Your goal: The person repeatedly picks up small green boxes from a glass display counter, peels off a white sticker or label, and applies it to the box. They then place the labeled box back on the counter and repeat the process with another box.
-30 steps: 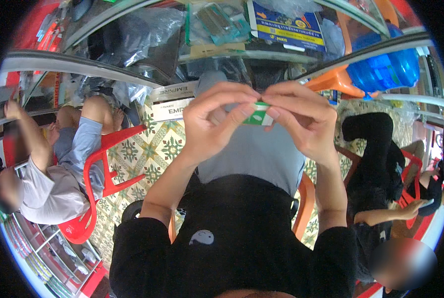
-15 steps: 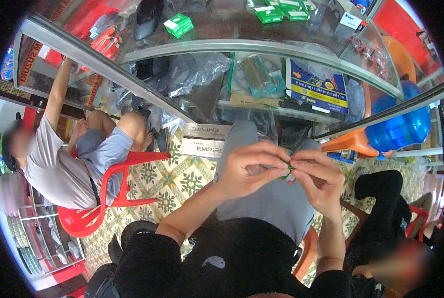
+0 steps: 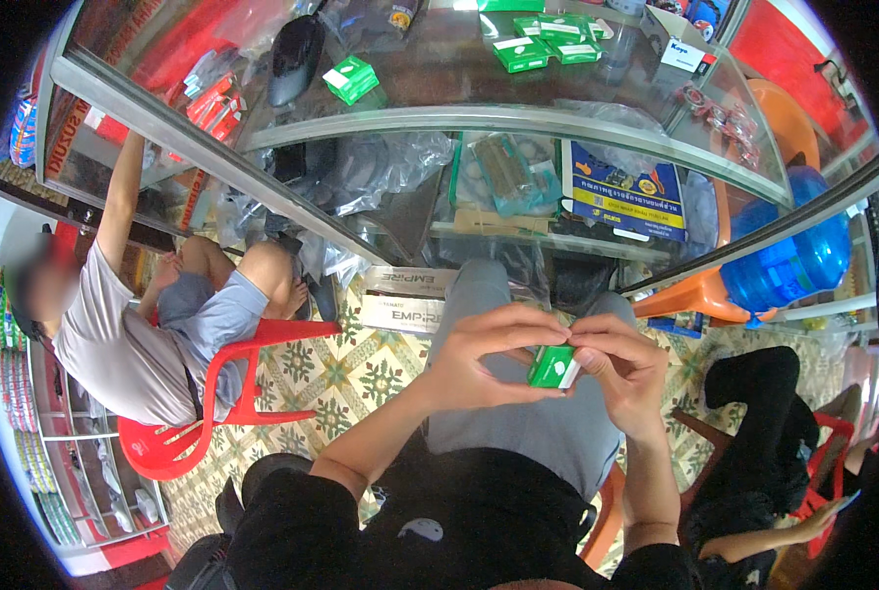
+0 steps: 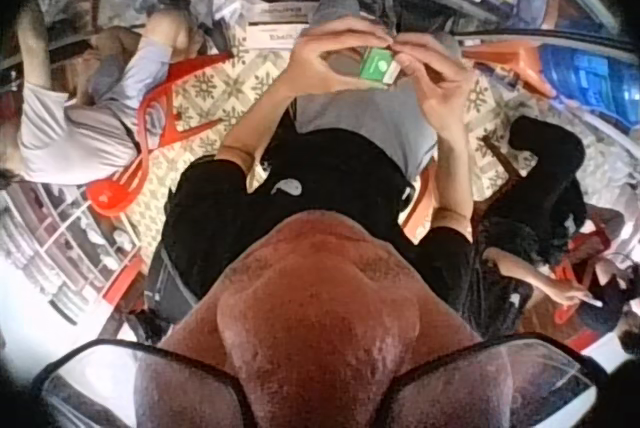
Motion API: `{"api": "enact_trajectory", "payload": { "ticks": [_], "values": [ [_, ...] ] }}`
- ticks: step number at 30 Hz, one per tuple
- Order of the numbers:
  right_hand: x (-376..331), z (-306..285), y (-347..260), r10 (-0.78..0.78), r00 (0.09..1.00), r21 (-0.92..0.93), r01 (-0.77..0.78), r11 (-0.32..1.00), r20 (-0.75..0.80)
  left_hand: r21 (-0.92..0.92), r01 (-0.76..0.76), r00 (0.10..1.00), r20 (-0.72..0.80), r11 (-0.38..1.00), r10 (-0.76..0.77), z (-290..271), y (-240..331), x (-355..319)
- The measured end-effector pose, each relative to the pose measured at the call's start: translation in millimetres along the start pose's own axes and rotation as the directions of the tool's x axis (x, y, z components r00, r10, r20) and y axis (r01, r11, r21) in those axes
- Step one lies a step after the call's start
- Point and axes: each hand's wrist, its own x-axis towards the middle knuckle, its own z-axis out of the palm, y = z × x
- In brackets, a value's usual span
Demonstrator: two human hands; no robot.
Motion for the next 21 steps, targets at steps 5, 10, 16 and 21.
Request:
{"api": "enact_trajectory", "payload": {
  "ticks": [5, 10, 16, 21],
  "values": [
    [1.9, -2.9, 9.1, -0.086, 0.996, -0.081, 0.089, 0.993, 0.034, -0.122, 0.023, 0.998, -0.047, 0.992, -0.029, -1.5, -3.5, 1.4],
    [1.6, 1.2, -0.1, -0.003, 0.997, 0.01, 0.004, 1.0, -0.081, -0.276, -0.074, 0.962, -0.272, 0.958, -0.005, -27.4, -8.3, 19.9],
    [-6.9, -11.7, 16.4, 0.036, 0.994, -0.029, -0.039, 0.999, -0.101, 0.104, 0.11, 0.874, -0.485, 0.988, -0.046, -121.9, 33.6, 75.8],
    [-12.9, -10.5, 25.7, 0.047, 0.995, -0.068, -0.053, 0.996, -0.092, 0.624, 0.169, 0.909, -0.397, 0.763, 0.124, -200.5, 53.2, 148.0]
  ]
}}
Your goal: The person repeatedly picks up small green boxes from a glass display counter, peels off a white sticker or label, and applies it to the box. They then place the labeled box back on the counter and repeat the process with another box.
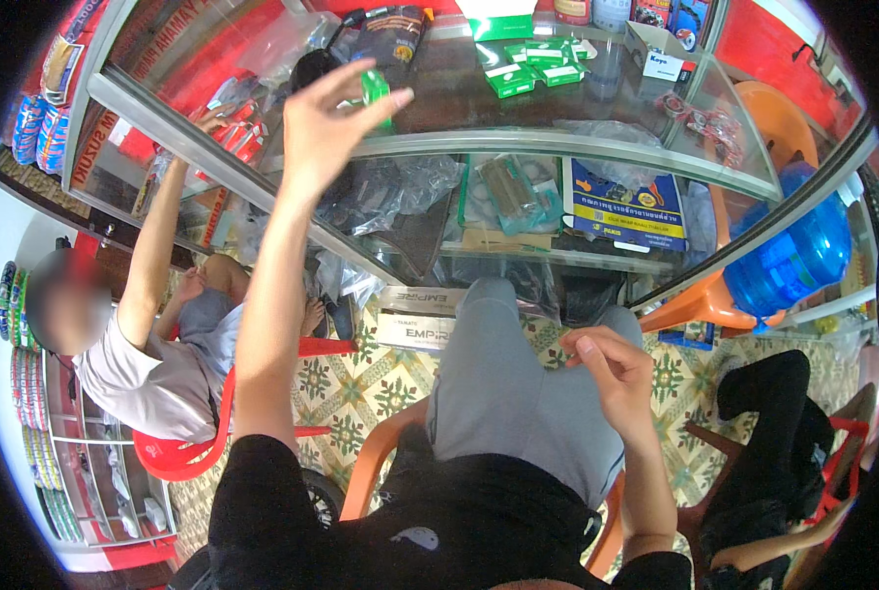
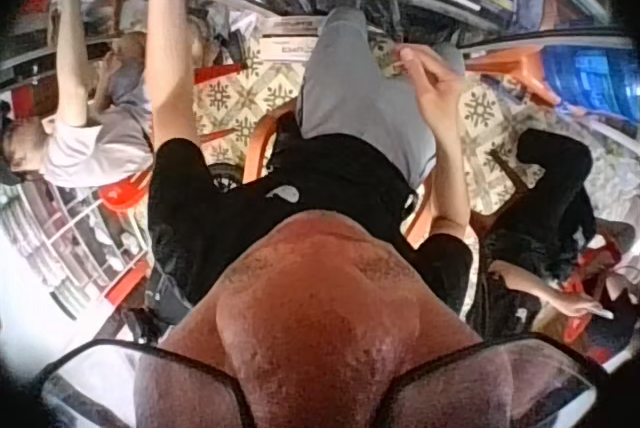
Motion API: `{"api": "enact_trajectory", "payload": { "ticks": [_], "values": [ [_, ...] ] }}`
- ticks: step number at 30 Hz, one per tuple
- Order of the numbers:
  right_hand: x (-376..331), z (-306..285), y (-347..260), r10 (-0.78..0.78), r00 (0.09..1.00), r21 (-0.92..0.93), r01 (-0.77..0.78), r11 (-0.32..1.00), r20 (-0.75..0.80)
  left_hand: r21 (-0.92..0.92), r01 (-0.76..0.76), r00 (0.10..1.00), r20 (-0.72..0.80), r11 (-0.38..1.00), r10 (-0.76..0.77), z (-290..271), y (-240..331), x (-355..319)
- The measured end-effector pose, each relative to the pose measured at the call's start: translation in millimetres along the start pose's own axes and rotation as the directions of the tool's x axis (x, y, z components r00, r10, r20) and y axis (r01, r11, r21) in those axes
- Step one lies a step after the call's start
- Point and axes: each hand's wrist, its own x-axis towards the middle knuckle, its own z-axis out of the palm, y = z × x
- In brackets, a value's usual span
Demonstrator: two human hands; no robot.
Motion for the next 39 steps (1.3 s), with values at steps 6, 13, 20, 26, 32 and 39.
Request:
{"api": "enact_trajectory", "payload": {
  "ticks": [6, 13, 20, 26, 32, 39],
  "values": [
    [-1.0, -0.7, -3.5, -0.038, 0.999, -0.092, 0.04, 0.995, 0.032, 0.519, -0.074, 0.961, 0.266, 0.851, -0.079, -12.7, -19.4, 74.9],
    [-6.1, -1.8, -3.8, -0.023, 1.0, -0.101, 0.025, 0.995, 0.021, 0.537, -0.255, 0.874, 0.484, 0.804, -0.045, 1.5, -44.1, 88.3],
    [-10.0, -6.3, -2.6, 0.004, 0.999, -0.116, -0.008, 0.993, -0.037, 0.512, -0.178, 0.849, 0.511, 0.841, -0.132, -11.8, -50.8, 94.3],
    [-7.1, -7.9, 6.8, 0.001, 0.999, -0.108, -0.005, 0.994, -0.042, 0.495, -0.133, 0.84, 0.516, 0.858, -0.167, -46.0, -63.3, 95.8],
    [-3.9, -5.3, 9.5, -0.022, 1.0, -0.145, 0.019, 0.989, -0.015, 0.53, -0.181, 0.862, 0.492, 0.829, -0.126, -31.7, -49.4, 87.2],
    [-5.3, -8.1, 10.1, -0.033, 0.999, -0.161, 0.031, 0.986, -0.007, 0.491, -0.177, 0.844, 0.522, 0.853, -0.124, -18.3, -51.8, 84.4]
  ]
}}
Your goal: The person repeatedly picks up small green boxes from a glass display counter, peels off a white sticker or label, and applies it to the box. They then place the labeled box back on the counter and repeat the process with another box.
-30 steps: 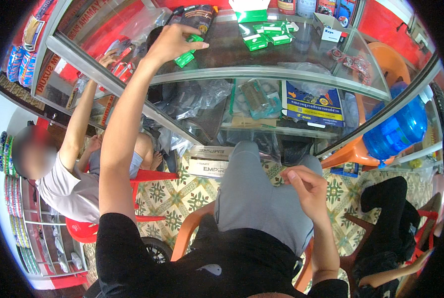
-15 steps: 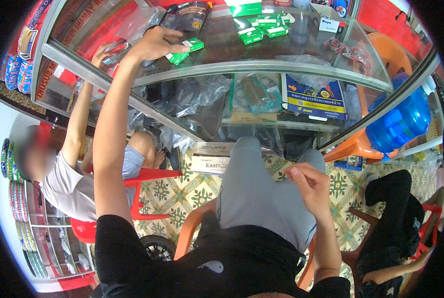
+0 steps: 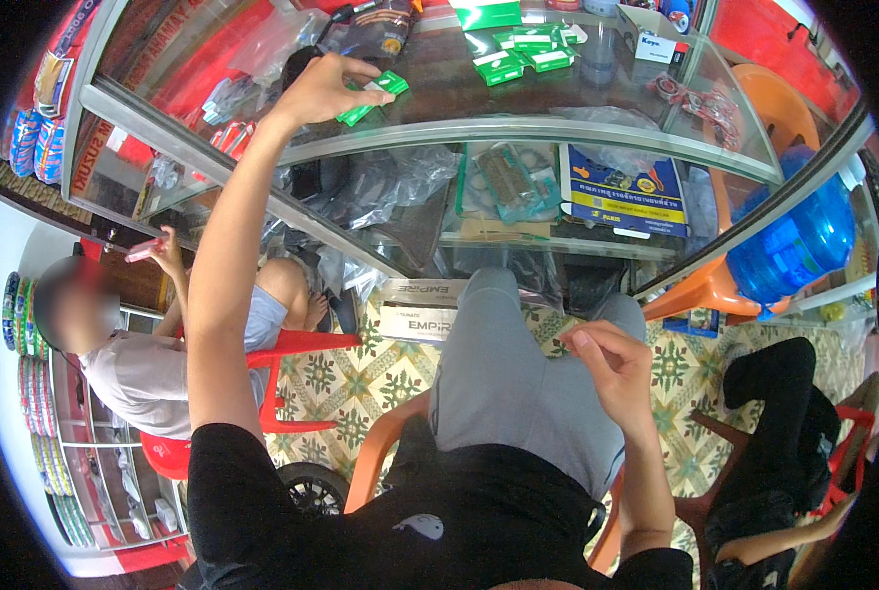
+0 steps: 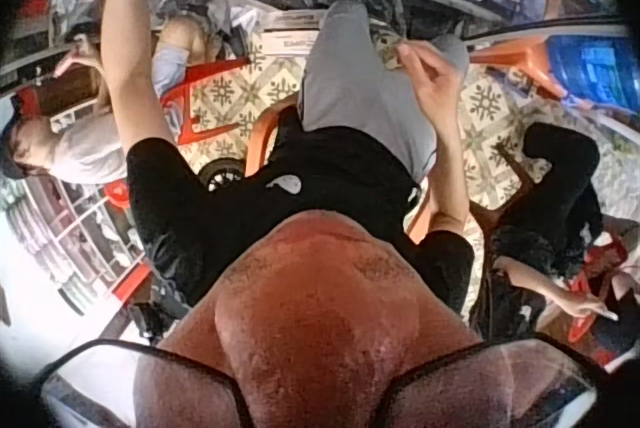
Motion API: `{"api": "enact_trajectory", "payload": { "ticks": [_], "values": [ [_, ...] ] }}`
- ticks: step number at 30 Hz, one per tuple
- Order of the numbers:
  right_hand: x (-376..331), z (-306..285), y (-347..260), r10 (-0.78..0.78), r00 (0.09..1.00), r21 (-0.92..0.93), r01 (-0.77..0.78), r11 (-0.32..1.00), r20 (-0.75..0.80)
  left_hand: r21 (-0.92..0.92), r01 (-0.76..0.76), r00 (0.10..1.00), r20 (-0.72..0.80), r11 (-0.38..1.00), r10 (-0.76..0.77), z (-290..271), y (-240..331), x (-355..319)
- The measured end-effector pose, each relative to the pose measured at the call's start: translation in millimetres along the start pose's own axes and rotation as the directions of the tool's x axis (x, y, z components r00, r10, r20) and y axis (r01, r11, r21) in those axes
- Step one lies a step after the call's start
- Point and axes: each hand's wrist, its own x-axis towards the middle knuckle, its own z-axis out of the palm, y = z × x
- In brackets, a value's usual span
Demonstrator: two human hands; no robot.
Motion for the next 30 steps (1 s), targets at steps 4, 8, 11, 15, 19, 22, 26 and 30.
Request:
{"api": "enact_trajectory", "payload": {
  "ticks": [4, 8, 11, 15, 19, 22, 26, 30],
  "values": [
    [-1.8, 1.0, 1.7, 0.04, 0.997, 0.03, -0.038, 0.999, -0.061, 0.002, -0.001, 0.999, -0.052, 1.0, 0.001, 4.4, -4.1, -1.5],
    [-1.8, 0.2, 4.5, 0.046, 0.997, 0.027, -0.044, 0.999, -0.061, -0.005, 0.019, 0.998, -0.052, 1.0, -0.019, 5.6, -11.4, -2.1],
    [-1.5, 0.1, 3.3, 0.052, 0.997, 0.032, -0.05, 0.998, -0.064, 0.025, 0.014, 0.997, -0.075, 1.0, -0.012, 3.9, -6.9, -6.5],
    [-2.1, -0.2, 5.3, 0.05, 0.996, 0.028, -0.048, 0.998, -0.069, 0.068, 0.037, 0.999, -0.038, 0.997, -0.035, -3.7, -10.2, -13.9],
    [-3.8, -1.9, 10.0, 0.049, 0.995, 0.029, -0.047, 0.998, -0.084, 0.042, 0.095, 0.995, 0.031, 0.995, -0.096, -12.3, -14.1, -19.3],
    [-3.3, -1.8, 8.5, 0.05, 0.995, 0.023, -0.048, 0.999, -0.082, -0.027, 0.103, 0.995, 0.013, 0.994, -0.103, -14.0, -22.8, -19.8],
    [-3.4, -5.1, 11.3, 0.038, 0.998, -0.011, -0.039, 0.999, -0.044, -0.089, 0.179, 0.984, 0.025, 0.98, -0.177, -12.2, -22.1, -13.4],
    [-2.5, -1.1, 11.5, 0.025, 0.996, 0.009, -0.024, 1.0, -0.091, -0.055, 0.149, 0.988, -0.025, 0.987, -0.151, -11.0, -19.4, -9.1]
  ]
}}
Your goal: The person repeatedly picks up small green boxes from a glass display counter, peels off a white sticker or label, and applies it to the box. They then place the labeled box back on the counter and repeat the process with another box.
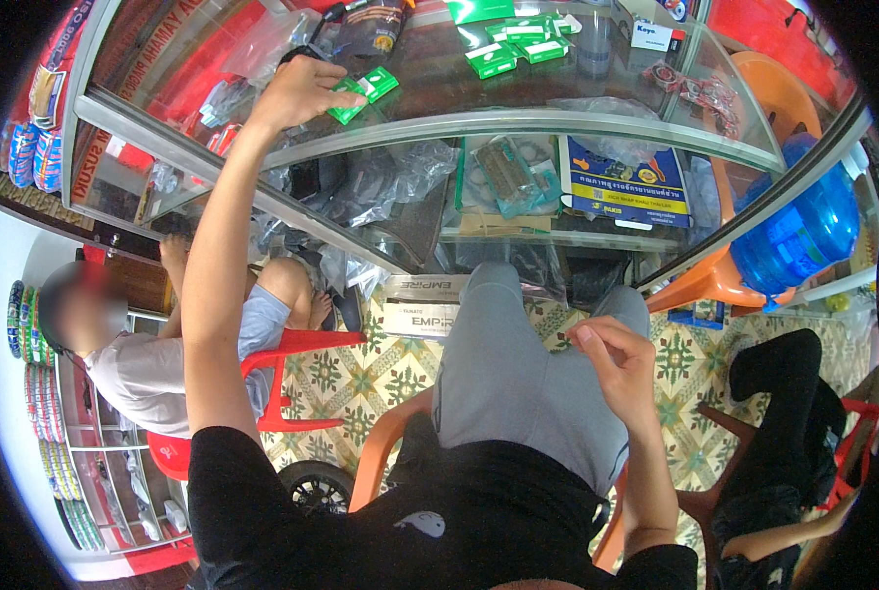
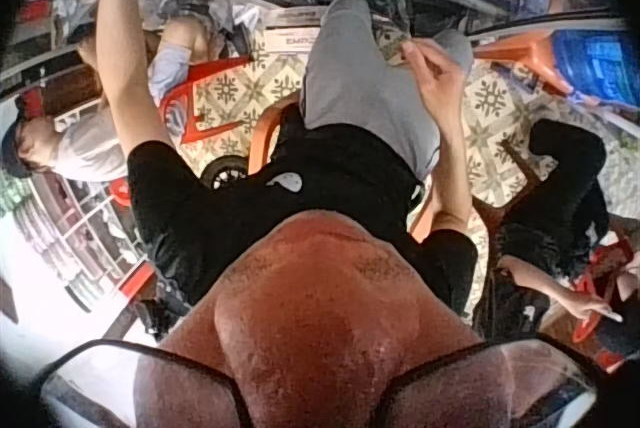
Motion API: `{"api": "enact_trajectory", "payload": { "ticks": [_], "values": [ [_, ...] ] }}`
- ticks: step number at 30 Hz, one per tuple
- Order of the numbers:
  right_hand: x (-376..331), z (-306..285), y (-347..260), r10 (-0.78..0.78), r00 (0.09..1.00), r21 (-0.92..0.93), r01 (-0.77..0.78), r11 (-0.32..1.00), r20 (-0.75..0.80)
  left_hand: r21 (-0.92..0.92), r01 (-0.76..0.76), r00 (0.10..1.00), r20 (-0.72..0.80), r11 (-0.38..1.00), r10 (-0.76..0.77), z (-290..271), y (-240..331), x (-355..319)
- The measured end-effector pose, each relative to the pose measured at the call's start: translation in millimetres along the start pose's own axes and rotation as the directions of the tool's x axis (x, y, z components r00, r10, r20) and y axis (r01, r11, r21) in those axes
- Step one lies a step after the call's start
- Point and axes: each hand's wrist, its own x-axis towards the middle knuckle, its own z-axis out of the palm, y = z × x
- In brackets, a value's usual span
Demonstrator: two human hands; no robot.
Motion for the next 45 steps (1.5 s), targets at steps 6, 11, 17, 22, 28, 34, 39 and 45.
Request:
{"api": "enact_trajectory", "payload": {
  "ticks": [6, 11, 17, 22, 28, 34, 39, 45],
  "values": [
    [-0.7, -1.3, 0.3, -0.003, 1.0, -0.013, 0.003, 1.0, 0.003, 0.017, 0.064, 0.996, 0.054, 0.998, -0.065, -1.3, 8.2, 0.4],
    [-0.7, -1.2, -0.6, 0.004, 1.0, -0.01, -0.004, 1.0, 0.006, 0.026, 0.058, 0.998, 0.028, 0.998, -0.058, 0.9, 2.5, 0.0],
    [-1.1, -1.9, 4.2, 0.004, 1.0, -0.01, -0.004, 1.0, -0.001, -0.102, 0.012, 0.993, 0.119, 0.995, 0.0, -2.1, -6.4, 3.6],
    [-1.0, -2.6, 2.5, 0.01, 1.0, -0.016, -0.01, 1.0, -0.003, -0.121, 0.017, 0.993, 0.121, 0.992, -0.002, -2.4, -1.5, 0.7],
    [-0.5, -3.0, 4.4, 0.011, 1.0, -0.017, -0.011, 1.0, 0.002, -0.021, 0.112, 0.977, 0.184, 0.994, -0.106, -8.3, 11.5, -0.7],
    [-1.0, -2.0, 5.3, 0.007, 1.0, -0.022, -0.007, 1.0, -0.001, -0.09, 0.058, 0.98, 0.195, 0.994, -0.04, -10.6, 9.0, 0.7],
    [-1.5, -2.1, 8.1, 0.005, 1.0, -0.025, -0.005, 1.0, -0.006, -0.055, 0.017, 0.983, 0.185, 0.998, -0.006, -8.9, 3.3, 6.8],
    [-2.5, -3.7, 6.2, 0.008, 1.0, -0.02, -0.008, 1.0, -0.008, -0.018, -0.069, 0.982, 0.173, 0.997, 0.071, -9.7, 7.5, 7.7]
  ]
}}
